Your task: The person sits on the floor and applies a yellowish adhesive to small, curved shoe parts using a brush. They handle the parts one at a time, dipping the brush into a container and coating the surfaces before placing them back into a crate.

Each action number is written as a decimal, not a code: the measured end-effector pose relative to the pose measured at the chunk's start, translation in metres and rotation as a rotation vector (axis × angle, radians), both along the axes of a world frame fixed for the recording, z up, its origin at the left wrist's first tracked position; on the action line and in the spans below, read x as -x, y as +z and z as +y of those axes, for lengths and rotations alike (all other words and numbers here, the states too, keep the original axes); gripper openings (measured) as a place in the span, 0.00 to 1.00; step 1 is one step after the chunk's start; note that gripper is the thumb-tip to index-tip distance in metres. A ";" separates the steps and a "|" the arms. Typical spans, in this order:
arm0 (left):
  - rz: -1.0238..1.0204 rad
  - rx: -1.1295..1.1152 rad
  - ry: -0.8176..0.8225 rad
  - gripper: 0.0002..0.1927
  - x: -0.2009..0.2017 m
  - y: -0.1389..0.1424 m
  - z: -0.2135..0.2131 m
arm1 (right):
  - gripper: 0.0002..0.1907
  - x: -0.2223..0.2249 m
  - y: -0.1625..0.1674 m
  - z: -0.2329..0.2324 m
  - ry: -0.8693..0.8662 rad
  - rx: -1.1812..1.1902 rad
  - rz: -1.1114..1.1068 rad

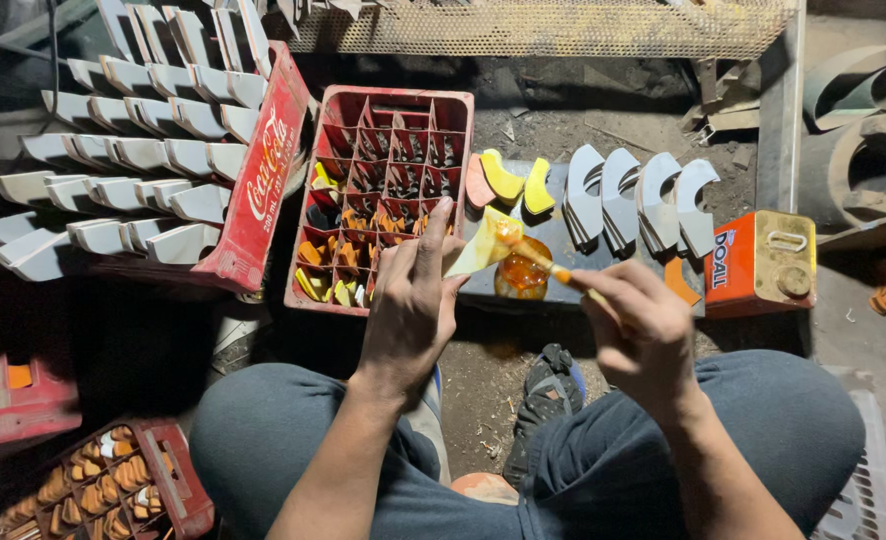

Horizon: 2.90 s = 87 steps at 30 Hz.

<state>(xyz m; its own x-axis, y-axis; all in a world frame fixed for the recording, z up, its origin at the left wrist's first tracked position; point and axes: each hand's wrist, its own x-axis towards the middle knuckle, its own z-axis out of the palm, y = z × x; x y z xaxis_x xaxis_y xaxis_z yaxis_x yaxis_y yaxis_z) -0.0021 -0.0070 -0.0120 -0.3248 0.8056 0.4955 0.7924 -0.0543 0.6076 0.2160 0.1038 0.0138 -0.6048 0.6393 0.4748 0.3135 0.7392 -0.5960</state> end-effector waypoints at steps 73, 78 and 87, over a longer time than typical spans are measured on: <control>0.118 -0.082 -0.045 0.48 -0.006 0.000 -0.003 | 0.14 0.007 -0.002 0.001 -0.037 -0.018 -0.031; 0.098 -0.050 -0.038 0.50 -0.007 0.002 -0.001 | 0.13 0.007 0.000 0.000 -0.046 -0.038 0.016; 0.094 -0.042 -0.034 0.49 -0.005 0.000 -0.001 | 0.13 0.004 -0.002 0.001 -0.053 -0.049 0.021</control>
